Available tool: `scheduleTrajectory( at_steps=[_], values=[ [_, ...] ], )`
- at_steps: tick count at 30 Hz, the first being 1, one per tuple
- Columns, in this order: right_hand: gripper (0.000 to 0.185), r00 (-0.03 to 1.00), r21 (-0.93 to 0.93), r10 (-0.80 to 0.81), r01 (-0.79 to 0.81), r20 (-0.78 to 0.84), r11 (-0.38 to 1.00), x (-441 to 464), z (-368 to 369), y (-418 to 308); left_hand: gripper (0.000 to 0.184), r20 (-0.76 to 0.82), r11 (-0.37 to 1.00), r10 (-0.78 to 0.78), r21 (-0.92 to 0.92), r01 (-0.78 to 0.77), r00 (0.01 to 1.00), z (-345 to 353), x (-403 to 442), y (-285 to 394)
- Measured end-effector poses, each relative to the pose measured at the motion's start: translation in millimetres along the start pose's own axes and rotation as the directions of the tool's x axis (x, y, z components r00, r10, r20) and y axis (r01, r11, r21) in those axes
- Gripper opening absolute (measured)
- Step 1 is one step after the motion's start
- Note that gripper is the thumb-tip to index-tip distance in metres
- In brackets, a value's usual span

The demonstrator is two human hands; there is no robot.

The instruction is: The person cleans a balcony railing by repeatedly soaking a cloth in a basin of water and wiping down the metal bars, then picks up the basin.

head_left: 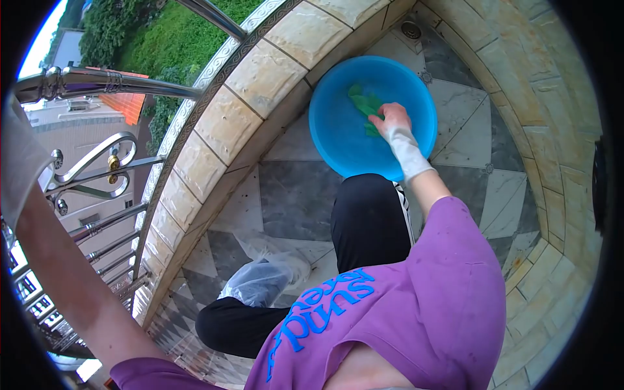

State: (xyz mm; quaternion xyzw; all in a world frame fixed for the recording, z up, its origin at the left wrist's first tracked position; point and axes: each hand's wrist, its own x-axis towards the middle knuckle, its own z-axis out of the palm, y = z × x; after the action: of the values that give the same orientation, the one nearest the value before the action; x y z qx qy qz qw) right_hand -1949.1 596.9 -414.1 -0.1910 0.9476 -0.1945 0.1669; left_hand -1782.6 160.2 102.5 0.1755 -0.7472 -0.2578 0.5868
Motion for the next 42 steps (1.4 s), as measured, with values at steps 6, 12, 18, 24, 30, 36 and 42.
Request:
scheduleTrajectory(
  at_steps=[6, 12, 18, 24, 30, 36, 42],
  values=[
    [0.031, 0.990, 0.013, 0.088, -0.090, 0.108, 0.996, 17.5, 51.5, 31.9, 0.038, -0.014, 1.000, -0.013, -0.025, 0.012, 1.000, 1.7, 4.4, 2.4],
    [0.036, 0.955, -0.092, 0.255, -0.270, -0.150, 0.958, -21.3, 35.3, 3.6, 0.041, -0.046, 0.995, -0.063, -0.075, 0.060, 0.997, 8.6, 8.3, 4.9],
    [0.017, 0.994, 0.923, 0.066, -0.110, 0.091, 0.368, 53.8, 20.4, 7.9, 0.045, -0.071, 0.970, -0.146, -0.205, 0.129, 0.987, 18.0, 11.3, 15.1],
    [0.022, 0.855, 0.944, -0.459, 0.315, -0.240, 0.094, 50.1, -231.3, -184.3, 0.040, -0.074, 0.954, -0.207, -0.236, 0.185, 0.975, 23.8, 9.4, 24.5],
    [0.025, 0.089, -0.082, -0.319, 0.870, -0.944, 0.487, 96.4, -384.0, -381.1, 0.037, -0.062, 0.961, -0.206, -0.203, 0.190, 0.976, 23.1, 9.0, 25.6],
    [0.040, -0.119, -0.149, -0.092, 0.865, -0.989, 0.479, 135.8, -323.6, -402.1, 0.020, 0.362, 0.486, 0.056, -0.824, 0.291, 0.931, -12.3, 52.8, -67.8],
    [0.015, 0.302, 0.062, -0.289, 0.782, -0.908, 0.620, 148.2, -190.6, -330.6, 0.016, 0.002, 0.818, 0.243, -0.538, -0.204, 0.970, 30.2, -4.0, 6.5]
  ],
)
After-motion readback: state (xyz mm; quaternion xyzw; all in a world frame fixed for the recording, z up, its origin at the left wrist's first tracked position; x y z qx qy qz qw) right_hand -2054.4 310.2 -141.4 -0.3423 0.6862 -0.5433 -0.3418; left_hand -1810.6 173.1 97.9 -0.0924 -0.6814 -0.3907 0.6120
